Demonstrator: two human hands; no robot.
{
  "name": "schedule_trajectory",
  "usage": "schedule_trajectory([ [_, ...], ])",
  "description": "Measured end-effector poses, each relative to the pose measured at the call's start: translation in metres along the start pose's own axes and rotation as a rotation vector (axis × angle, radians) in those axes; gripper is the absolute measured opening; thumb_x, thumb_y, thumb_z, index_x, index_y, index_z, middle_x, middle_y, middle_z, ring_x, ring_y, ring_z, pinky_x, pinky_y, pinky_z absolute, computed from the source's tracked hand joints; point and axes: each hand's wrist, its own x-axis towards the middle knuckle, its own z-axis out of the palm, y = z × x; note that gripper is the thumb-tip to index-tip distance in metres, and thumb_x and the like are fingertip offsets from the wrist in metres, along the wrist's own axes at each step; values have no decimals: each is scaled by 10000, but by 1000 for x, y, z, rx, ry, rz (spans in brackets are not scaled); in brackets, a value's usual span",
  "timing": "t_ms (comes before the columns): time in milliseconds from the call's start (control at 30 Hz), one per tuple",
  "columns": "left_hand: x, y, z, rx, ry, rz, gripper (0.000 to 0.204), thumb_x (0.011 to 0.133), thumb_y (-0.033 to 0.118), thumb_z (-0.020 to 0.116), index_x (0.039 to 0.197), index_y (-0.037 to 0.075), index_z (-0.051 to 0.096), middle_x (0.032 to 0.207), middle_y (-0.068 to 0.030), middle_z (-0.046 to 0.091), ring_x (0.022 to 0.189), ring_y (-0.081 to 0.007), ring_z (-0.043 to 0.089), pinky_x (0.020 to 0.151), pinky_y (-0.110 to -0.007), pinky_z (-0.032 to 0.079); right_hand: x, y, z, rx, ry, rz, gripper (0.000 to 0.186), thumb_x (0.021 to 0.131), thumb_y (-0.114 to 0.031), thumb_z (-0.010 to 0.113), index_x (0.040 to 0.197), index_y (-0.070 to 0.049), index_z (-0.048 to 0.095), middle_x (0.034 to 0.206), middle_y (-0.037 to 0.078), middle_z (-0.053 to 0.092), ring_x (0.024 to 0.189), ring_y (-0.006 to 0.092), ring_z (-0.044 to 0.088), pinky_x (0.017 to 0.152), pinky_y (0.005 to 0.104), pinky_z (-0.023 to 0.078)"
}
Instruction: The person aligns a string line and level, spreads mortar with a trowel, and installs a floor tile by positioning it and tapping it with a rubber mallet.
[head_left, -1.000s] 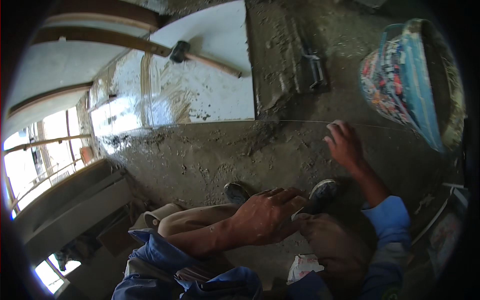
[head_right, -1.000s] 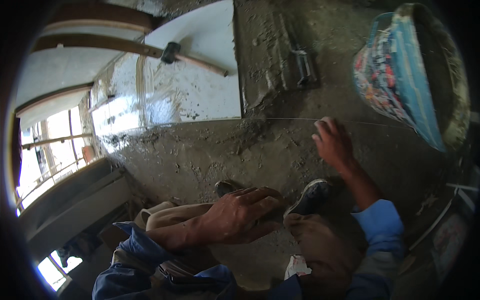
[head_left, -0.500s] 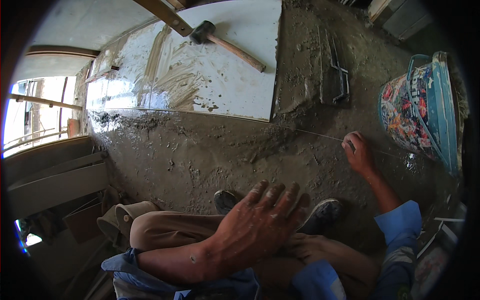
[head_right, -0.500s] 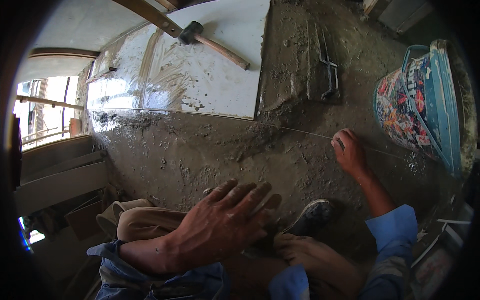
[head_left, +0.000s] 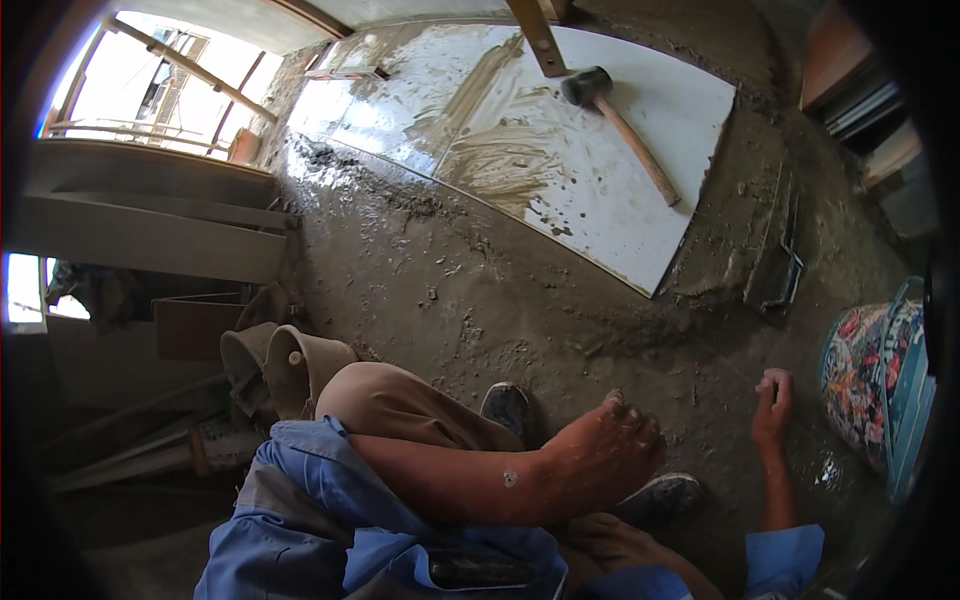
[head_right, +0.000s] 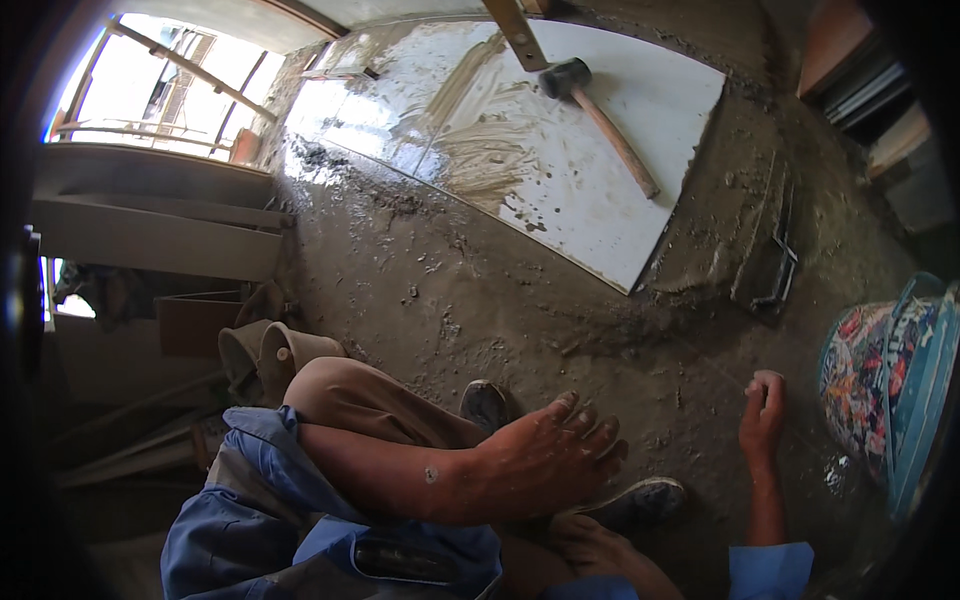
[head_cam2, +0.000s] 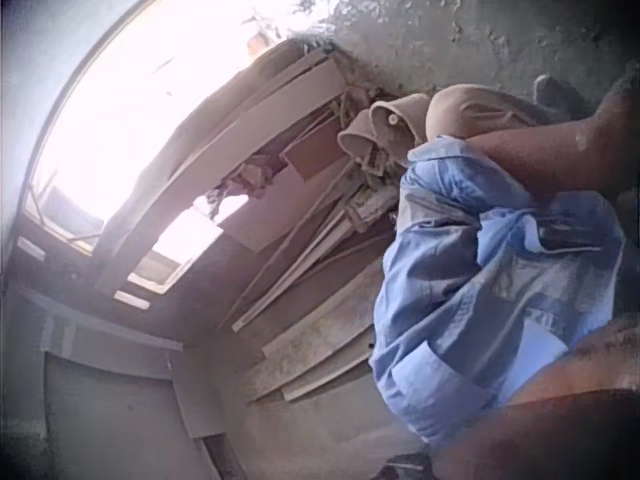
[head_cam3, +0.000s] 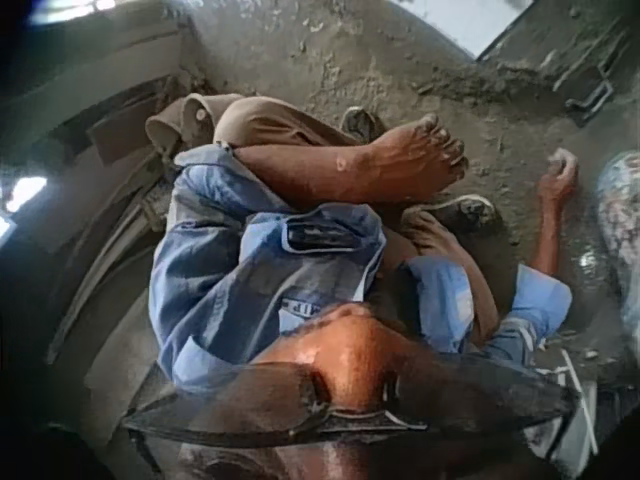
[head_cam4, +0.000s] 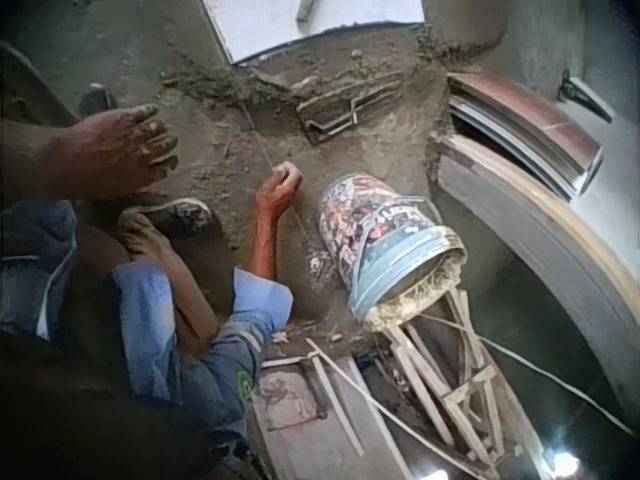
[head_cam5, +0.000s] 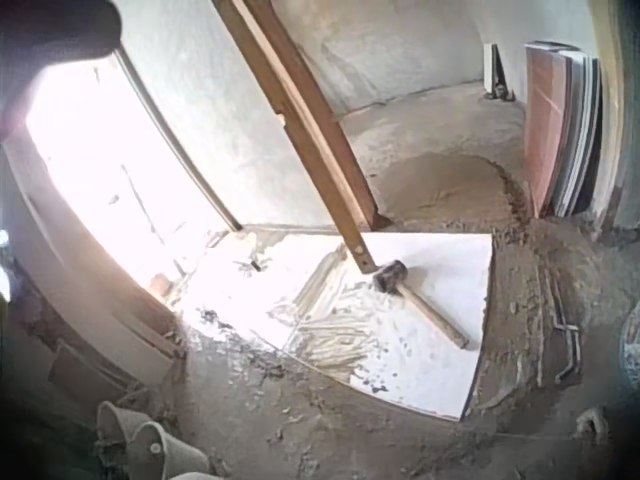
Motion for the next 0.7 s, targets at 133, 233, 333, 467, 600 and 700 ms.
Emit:
schedule_trajectory([
  [133,3,-3,-2,-5,-33,39,385,940,227,546,1264,24,581,1259,-162,602,1135,-274,619,972,-417,462,7,11,-10,21,-29,210,212,1028,-211,482,1032,-10,548,964,87,570,861,193,583,752,355,472],
  [233,2,-5,2,-5,-42,40,392,942,214,539,1282,21,567,1253,-164,602,1124,-275,624,968,-423,464,11,16,-10,-87,-85,-56,228,1011,-258,516,1040,-36,561,945,60,581,769,166,558,731,320,477],
  [333,0,-7,5,9,-9,39,394,944,210,538,1288,21,561,1246,-166,602,1119,-275,626,963,-427,465,12,3,-6,-189,-173,2,223,984,-245,570,1010,-24,572,914,75,592,783,171,568,730,326,479],
  [467,0,-10,5,-11,-15,20,393,950,211,531,1292,19,558,1250,-173,599,1130,-279,624,973,-435,463,17,-9,-9,-214,-218,7,225,951,-231,622,986,-13,581,889,88,595,788,181,575,732,336,481],
  [600,0,-11,5,-3,-12,16,391,957,204,520,1299,17,553,1261,-183,594,1148,-289,618,1000,-456,455,20,-12,-11,-225,-258,50,262,916,-231,664,997,6,588,916,132,601,818,245,595,762,374,487],
  [700,4,-12,5,-16,-24,32,396,958,198,512,1307,14,547,1284,-189,586,1172,-302,610,1030,-474,443,21,-12,-13,-230,-243,24,259,897,-216,688,998,2,590,897,131,601,812,245,597,756,371,489],
])
